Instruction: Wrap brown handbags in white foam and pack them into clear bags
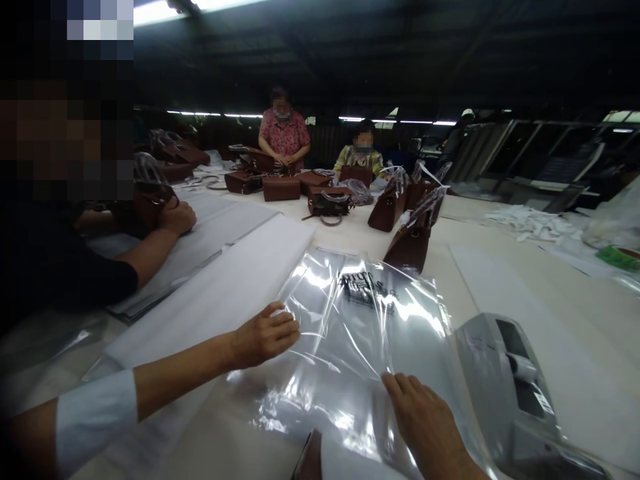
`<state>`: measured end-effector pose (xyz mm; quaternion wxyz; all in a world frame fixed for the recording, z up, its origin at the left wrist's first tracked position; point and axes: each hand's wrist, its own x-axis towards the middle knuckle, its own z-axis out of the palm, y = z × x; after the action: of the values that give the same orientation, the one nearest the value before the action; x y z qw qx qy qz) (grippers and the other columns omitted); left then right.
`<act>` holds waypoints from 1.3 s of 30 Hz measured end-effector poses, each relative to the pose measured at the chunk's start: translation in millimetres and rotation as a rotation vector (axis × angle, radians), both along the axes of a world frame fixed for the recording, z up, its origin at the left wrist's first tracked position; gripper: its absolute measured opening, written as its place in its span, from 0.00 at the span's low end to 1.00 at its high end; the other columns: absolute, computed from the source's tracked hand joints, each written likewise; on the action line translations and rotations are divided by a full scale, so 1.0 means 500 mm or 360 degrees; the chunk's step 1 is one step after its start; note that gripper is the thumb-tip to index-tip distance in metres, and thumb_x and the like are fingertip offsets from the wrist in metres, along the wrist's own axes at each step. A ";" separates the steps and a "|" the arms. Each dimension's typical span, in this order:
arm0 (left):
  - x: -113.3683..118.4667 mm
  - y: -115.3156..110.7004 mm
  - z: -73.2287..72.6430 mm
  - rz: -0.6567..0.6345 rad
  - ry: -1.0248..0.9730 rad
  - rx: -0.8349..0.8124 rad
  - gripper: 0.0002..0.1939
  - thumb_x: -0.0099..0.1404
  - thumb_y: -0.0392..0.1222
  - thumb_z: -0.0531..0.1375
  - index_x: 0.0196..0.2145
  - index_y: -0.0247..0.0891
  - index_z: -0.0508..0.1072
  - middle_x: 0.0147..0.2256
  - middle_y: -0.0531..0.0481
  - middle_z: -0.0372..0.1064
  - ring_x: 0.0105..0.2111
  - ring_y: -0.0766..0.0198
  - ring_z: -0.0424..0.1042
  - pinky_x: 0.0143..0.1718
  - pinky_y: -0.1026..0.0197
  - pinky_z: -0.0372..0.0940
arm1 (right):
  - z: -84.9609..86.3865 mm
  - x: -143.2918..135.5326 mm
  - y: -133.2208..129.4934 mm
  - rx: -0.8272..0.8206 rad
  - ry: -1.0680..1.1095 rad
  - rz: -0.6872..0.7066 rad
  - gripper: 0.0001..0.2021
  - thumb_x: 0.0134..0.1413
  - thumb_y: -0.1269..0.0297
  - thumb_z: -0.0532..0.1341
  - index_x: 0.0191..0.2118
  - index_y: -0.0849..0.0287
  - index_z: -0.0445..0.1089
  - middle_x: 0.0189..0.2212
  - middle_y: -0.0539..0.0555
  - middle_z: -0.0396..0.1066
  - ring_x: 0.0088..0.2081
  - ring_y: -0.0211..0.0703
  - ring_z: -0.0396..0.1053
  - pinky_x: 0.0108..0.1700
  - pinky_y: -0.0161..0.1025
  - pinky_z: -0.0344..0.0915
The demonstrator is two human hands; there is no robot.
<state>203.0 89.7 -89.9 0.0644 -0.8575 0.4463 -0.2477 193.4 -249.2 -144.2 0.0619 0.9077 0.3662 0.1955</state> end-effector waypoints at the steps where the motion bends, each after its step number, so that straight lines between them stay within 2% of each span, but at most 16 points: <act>1: -0.005 0.023 -0.018 0.0030 0.0062 0.0028 0.08 0.63 0.29 0.50 0.36 0.35 0.66 0.34 0.51 0.65 0.36 0.65 0.61 0.50 0.52 0.49 | 0.000 0.001 -0.005 0.0017 -0.0004 0.0031 0.20 0.45 0.85 0.46 0.43 0.61 0.61 0.32 0.54 0.66 0.31 0.44 0.67 0.31 0.42 0.67; 4: -0.016 0.073 -0.059 0.0156 0.0272 0.0092 0.05 0.59 0.29 0.54 0.28 0.34 0.67 0.29 0.52 0.65 0.31 0.66 0.62 0.48 0.53 0.53 | 0.006 0.004 -0.004 0.0026 0.0179 0.0119 0.18 0.49 0.83 0.47 0.41 0.61 0.65 0.31 0.54 0.66 0.31 0.44 0.66 0.32 0.42 0.66; 6: -0.020 0.073 -0.060 0.0281 0.0398 0.0081 0.04 0.57 0.32 0.57 0.25 0.34 0.66 0.27 0.51 0.65 0.30 0.64 0.63 0.45 0.52 0.55 | 0.014 0.006 0.007 0.0033 0.0415 0.0082 0.12 0.56 0.76 0.47 0.38 0.59 0.66 0.29 0.53 0.67 0.29 0.43 0.66 0.29 0.40 0.64; 7: -0.021 0.061 -0.053 0.0336 0.0449 0.0059 0.04 0.56 0.36 0.60 0.27 0.34 0.67 0.28 0.50 0.66 0.32 0.62 0.64 0.45 0.51 0.55 | 0.018 0.007 0.014 0.0056 0.0532 0.0038 0.11 0.59 0.72 0.47 0.35 0.58 0.66 0.28 0.52 0.67 0.28 0.42 0.66 0.28 0.38 0.63; 10: -0.023 -0.017 -0.020 0.0339 0.0620 -0.0023 0.25 0.56 0.54 0.60 0.46 0.38 0.64 0.45 0.46 0.64 0.44 0.55 0.63 0.48 0.47 0.54 | 0.028 0.010 0.035 0.0183 0.0775 -0.0032 0.12 0.61 0.64 0.49 0.28 0.58 0.64 0.24 0.50 0.66 0.25 0.39 0.65 0.27 0.36 0.59; 11: -0.022 -0.050 -0.012 0.0296 0.0707 -0.0041 0.26 0.58 0.56 0.57 0.50 0.40 0.61 0.49 0.47 0.61 0.46 0.55 0.62 0.49 0.48 0.54 | 0.031 0.011 0.039 0.0221 0.0801 -0.0045 0.13 0.61 0.63 0.50 0.27 0.59 0.62 0.23 0.49 0.65 0.24 0.38 0.64 0.26 0.35 0.58; 12: -0.020 -0.082 -0.007 0.0253 0.0835 -0.0057 0.22 0.60 0.54 0.55 0.49 0.42 0.62 0.50 0.48 0.61 0.47 0.56 0.62 0.49 0.49 0.54 | 0.034 0.013 0.042 0.0247 0.0810 -0.0052 0.13 0.60 0.62 0.52 0.25 0.60 0.61 0.22 0.49 0.64 0.24 0.38 0.63 0.26 0.35 0.56; 15: -0.008 -0.148 -0.014 0.0217 0.1082 -0.0043 0.11 0.65 0.46 0.52 0.33 0.39 0.70 0.38 0.51 0.68 0.38 0.60 0.67 0.40 0.56 0.60 | 0.044 0.018 0.039 0.0291 0.0902 -0.0032 0.14 0.59 0.59 0.53 0.25 0.60 0.58 0.22 0.48 0.62 0.24 0.38 0.62 0.27 0.35 0.55; 17: -0.001 -0.160 -0.027 0.0268 0.1179 -0.0075 0.10 0.63 0.43 0.53 0.28 0.37 0.69 0.33 0.52 0.68 0.34 0.62 0.67 0.33 0.60 0.60 | 0.053 0.024 0.034 0.0323 0.1104 -0.0002 0.15 0.62 0.58 0.48 0.27 0.60 0.60 0.24 0.49 0.63 0.26 0.38 0.63 0.29 0.36 0.56; 20: 0.008 -0.155 -0.039 0.0417 0.1341 -0.0203 0.05 0.59 0.42 0.57 0.31 0.39 0.69 0.32 0.55 0.68 0.32 0.64 0.68 0.27 0.64 0.59 | 0.065 0.037 0.033 0.0357 0.1257 -0.0011 0.16 0.64 0.58 0.44 0.31 0.59 0.62 0.27 0.50 0.64 0.29 0.38 0.64 0.32 0.37 0.59; 24: 0.022 -0.161 -0.034 0.0572 0.1461 -0.0329 0.07 0.60 0.43 0.54 0.34 0.41 0.70 0.32 0.54 0.69 0.30 0.64 0.68 0.27 0.64 0.60 | 0.075 0.056 0.034 0.0289 0.0951 0.0048 0.12 0.62 0.61 0.48 0.32 0.59 0.62 0.28 0.51 0.64 0.29 0.39 0.64 0.31 0.38 0.60; 28: 0.034 -0.171 -0.034 0.0575 0.1520 -0.0440 0.09 0.62 0.41 0.53 0.29 0.39 0.72 0.29 0.55 0.70 0.29 0.66 0.68 0.29 0.65 0.61 | 0.083 0.062 0.020 0.0076 0.0489 0.0180 0.11 0.61 0.63 0.50 0.30 0.61 0.63 0.25 0.52 0.63 0.25 0.40 0.63 0.26 0.38 0.61; 31: 0.034 -0.172 -0.037 0.0577 0.1488 -0.0599 0.11 0.64 0.43 0.52 0.31 0.39 0.72 0.29 0.56 0.70 0.28 0.70 0.68 0.28 0.69 0.61 | 0.090 0.051 0.021 -0.0128 0.0023 0.0532 0.09 0.59 0.73 0.50 0.42 0.62 0.65 0.39 0.57 0.67 0.39 0.48 0.67 0.39 0.48 0.65; 33: 0.033 -0.174 -0.030 0.0569 0.1399 -0.0680 0.11 0.64 0.44 0.52 0.31 0.39 0.72 0.29 0.56 0.70 0.28 0.70 0.68 0.29 0.69 0.61 | 0.087 0.039 0.037 -0.0201 -0.0197 0.0787 0.17 0.57 0.78 0.49 0.52 0.63 0.61 0.52 0.59 0.59 0.53 0.52 0.58 0.51 0.53 0.59; 35: 0.035 -0.180 -0.010 0.0576 0.1240 -0.0748 0.11 0.64 0.43 0.51 0.30 0.38 0.71 0.29 0.55 0.69 0.29 0.69 0.67 0.31 0.68 0.62 | 0.078 0.024 0.058 -0.0171 -0.0218 0.0956 0.18 0.57 0.79 0.46 0.52 0.67 0.62 0.54 0.59 0.57 0.56 0.50 0.53 0.54 0.49 0.57; 39: 0.046 -0.191 0.051 0.0632 0.0794 -0.0857 0.14 0.68 0.41 0.44 0.34 0.36 0.67 0.34 0.51 0.67 0.32 0.66 0.66 0.31 0.63 0.62 | 0.075 0.004 0.083 0.0076 0.0225 0.0930 0.16 0.61 0.74 0.44 0.38 0.64 0.69 0.41 0.57 0.69 0.47 0.45 0.65 0.44 0.39 0.67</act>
<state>226.1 -6.0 -64.6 -0.2257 -0.9468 0.1936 -0.1231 195.3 -207.6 -106.9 -0.0438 0.7765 0.6104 0.1500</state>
